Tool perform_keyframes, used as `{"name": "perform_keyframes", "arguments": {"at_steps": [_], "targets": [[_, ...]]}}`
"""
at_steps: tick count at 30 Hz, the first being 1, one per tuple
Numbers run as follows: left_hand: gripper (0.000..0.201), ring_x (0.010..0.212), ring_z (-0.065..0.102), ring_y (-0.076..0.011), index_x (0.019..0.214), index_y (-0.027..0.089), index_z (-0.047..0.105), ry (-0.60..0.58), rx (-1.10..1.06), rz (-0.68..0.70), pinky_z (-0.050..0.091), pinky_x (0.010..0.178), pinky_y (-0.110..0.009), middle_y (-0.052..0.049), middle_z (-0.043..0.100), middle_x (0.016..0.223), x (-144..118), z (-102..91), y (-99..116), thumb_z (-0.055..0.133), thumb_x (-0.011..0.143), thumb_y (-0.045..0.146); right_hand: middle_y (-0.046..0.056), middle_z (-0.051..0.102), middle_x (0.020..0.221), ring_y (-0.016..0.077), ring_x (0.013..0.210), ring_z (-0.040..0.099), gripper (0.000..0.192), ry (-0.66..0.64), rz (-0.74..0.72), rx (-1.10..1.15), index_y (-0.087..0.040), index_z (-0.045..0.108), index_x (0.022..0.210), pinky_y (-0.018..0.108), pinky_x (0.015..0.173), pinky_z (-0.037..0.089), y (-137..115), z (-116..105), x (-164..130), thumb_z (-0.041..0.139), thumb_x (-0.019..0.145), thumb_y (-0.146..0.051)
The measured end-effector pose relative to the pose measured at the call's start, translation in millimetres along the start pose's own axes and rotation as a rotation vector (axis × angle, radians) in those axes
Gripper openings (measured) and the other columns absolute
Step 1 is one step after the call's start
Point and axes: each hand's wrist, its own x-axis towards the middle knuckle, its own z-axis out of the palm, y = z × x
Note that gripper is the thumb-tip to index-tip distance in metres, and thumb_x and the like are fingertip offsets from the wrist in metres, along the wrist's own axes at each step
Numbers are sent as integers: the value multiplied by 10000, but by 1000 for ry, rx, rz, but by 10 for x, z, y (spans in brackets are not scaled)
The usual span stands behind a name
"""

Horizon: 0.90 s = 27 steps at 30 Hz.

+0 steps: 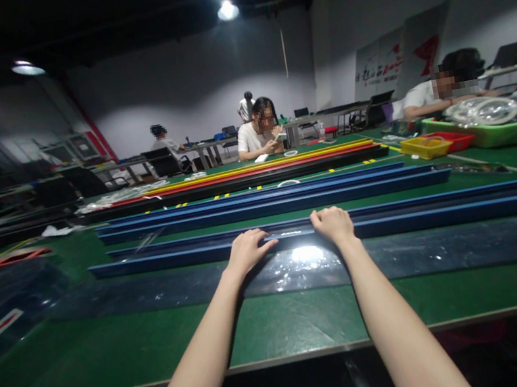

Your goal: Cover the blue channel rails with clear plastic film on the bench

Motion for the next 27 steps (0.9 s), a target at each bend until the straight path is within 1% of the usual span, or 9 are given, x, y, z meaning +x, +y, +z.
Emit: {"name": "perform_keyframes", "arguments": {"at_steps": [7, 16, 21, 24, 27], "targets": [[496, 889, 584, -175, 903, 215, 662, -6, 16, -33, 404, 711, -250, -26, 655, 924, 3, 13, 6, 370, 823, 609, 118, 689, 743, 221, 733, 635, 516, -15, -19, 1, -206, 731, 748, 282, 644, 411, 20, 1, 12, 264, 847, -404], [506, 896, 586, -185, 915, 220, 662, 8, 37, -31, 400, 721, -259, -35, 657, 927, 11, 45, -10, 347, 832, 608, 105, 695, 765, 196, 739, 639, 522, -19, -53, -51, -208, 726, 779, 257, 652, 415, -19, -38, -13, 252, 865, -410], [502, 899, 579, -176, 924, 221, 657, -5, 54, -27, 396, 723, -252, -35, 651, 929, 9, 43, -7, 339, 839, 600, 115, 694, 793, 199, 761, 639, 545, -54, -63, -74, -187, 719, 774, 267, 676, 417, -61, -71, -28, 243, 875, -431], [499, 906, 573, -175, 916, 219, 658, -16, 56, -34, 395, 734, -253, -37, 646, 937, 8, 41, 1, 343, 838, 599, 107, 695, 814, 192, 762, 640, 533, -35, -73, -53, -190, 715, 786, 258, 675, 412, -132, -81, -45, 241, 882, -412], [487, 907, 571, -176, 922, 223, 657, -17, 60, -30, 396, 736, -256, -35, 643, 937, 6, 45, 4, 349, 840, 591, 94, 698, 814, 185, 748, 642, 518, 20, -96, -19, -195, 710, 775, 245, 653, 405, -234, -75, -63, 248, 886, -402]]}}
